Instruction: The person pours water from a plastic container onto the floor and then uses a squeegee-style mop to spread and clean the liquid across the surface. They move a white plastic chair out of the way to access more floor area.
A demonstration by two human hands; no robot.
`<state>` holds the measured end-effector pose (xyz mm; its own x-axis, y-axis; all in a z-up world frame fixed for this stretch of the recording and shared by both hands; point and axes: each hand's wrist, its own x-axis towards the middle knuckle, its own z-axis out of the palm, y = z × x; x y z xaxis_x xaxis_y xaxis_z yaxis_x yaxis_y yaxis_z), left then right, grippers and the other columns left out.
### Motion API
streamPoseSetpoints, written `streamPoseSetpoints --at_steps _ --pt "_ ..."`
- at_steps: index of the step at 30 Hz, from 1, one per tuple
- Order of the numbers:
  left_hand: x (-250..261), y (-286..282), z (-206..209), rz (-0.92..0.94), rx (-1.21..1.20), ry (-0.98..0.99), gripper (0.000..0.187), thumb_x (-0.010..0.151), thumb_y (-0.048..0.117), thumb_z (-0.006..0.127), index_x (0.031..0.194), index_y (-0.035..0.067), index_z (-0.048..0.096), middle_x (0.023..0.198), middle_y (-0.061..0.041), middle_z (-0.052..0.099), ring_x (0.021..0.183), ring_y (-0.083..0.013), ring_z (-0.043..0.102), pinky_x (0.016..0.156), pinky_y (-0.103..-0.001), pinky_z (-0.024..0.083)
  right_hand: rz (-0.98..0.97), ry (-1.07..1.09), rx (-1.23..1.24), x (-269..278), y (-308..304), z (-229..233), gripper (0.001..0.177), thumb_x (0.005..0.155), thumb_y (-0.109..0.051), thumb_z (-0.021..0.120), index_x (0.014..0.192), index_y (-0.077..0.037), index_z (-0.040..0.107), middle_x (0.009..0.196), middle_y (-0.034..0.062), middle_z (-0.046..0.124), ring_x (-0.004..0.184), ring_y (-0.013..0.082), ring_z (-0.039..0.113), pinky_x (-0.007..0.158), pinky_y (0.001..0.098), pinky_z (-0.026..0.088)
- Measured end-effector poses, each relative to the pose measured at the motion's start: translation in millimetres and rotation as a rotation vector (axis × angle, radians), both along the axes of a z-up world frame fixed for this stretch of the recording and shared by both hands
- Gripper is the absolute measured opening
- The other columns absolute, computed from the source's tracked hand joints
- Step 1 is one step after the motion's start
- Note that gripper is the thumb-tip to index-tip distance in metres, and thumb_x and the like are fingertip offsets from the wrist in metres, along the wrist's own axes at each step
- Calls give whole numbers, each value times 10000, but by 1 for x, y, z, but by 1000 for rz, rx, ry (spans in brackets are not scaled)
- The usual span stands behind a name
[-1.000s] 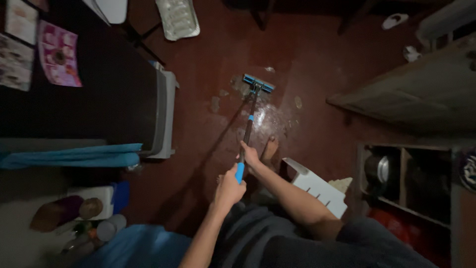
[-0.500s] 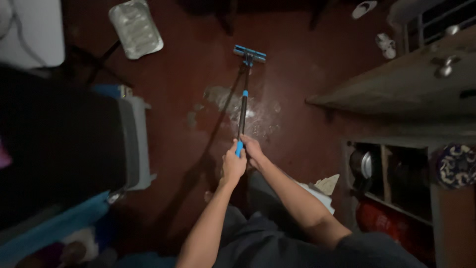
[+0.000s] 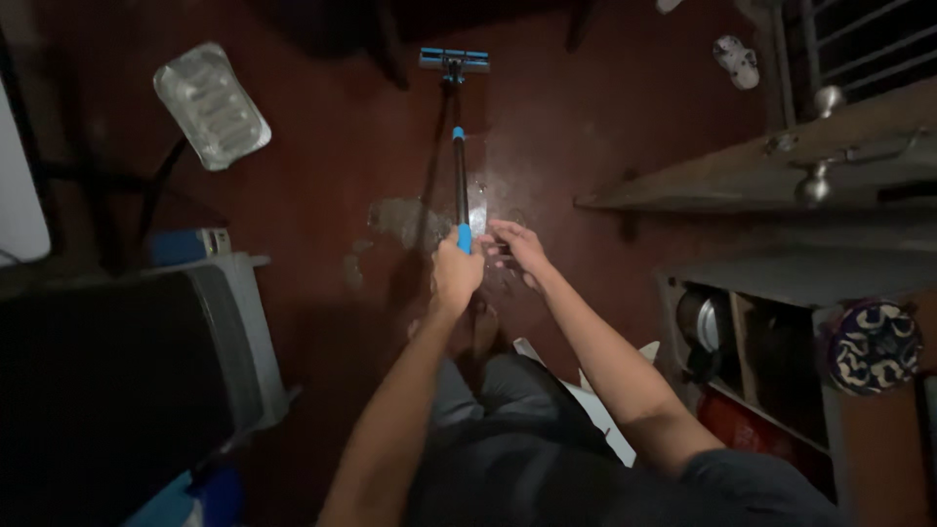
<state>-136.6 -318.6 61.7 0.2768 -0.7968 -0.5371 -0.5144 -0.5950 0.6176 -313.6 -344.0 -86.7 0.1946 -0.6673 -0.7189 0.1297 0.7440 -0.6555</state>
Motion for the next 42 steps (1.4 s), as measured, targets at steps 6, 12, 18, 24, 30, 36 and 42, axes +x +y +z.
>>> streamPoseSetpoints --at_steps 6,12,18,24,30,36,42 --pt "-6 -87 17 -48 53 -64 575 903 307 750 1444 162 622 1216 -234 772 1153 -448 743 982 -562 583 -21 21 12 -7 -42 -7 352 1128 -249 571 1439 -142 694 1213 45 796 927 119 717 705 294 596" --pt "-12 -195 1 -142 61 -44 503 918 212 718 1402 89 652 1293 -256 759 1222 -470 718 1023 -561 580 -102 29 13 -8 -101 2 348 1115 -242 573 1434 -141 671 1228 64 823 899 124 699 717 308 593" --pt "-14 -321 -70 -135 -17 -5 546 892 182 746 1396 21 609 1265 -332 741 1208 -504 720 1033 -548 593 -164 104 51 3 -161 6 334 1114 -231 567 1415 -135 673 1223 73 833 858 116 705 688 294 576" --pt "-27 -391 -118 -127 -108 31 605 899 192 752 1443 18 550 1283 -346 708 1191 -525 706 1018 -559 577 -212 105 57 22 -192 -1 320 1128 -223 533 1402 -135 674 1202 75 830 867 116 714 684 288 575" --pt "-61 -444 -134 -138 -12 39 534 925 237 722 1413 71 580 1285 -304 734 1214 -515 706 1041 -590 564 -339 102 119 25 -166 11 307 1146 -200 520 1405 -133 669 1208 74 816 887 122 705 692 285 574" --pt "-69 -395 -154 -174 -42 24 604 929 215 700 1477 50 506 1373 -357 657 1258 -531 669 1066 -598 539 -406 124 107 2 -98 7 320 1141 -191 499 1378 -96 691 1180 107 821 853 148 711 663 314 580" --pt "-29 -245 -154 -244 122 59 779 949 237 676 1644 111 348 1426 -353 639 1318 -521 646 1116 -575 518 -370 169 129 -8 1 28 343 1155 -252 497 1385 -85 689 1159 104 814 857 147 715 675 311 576"
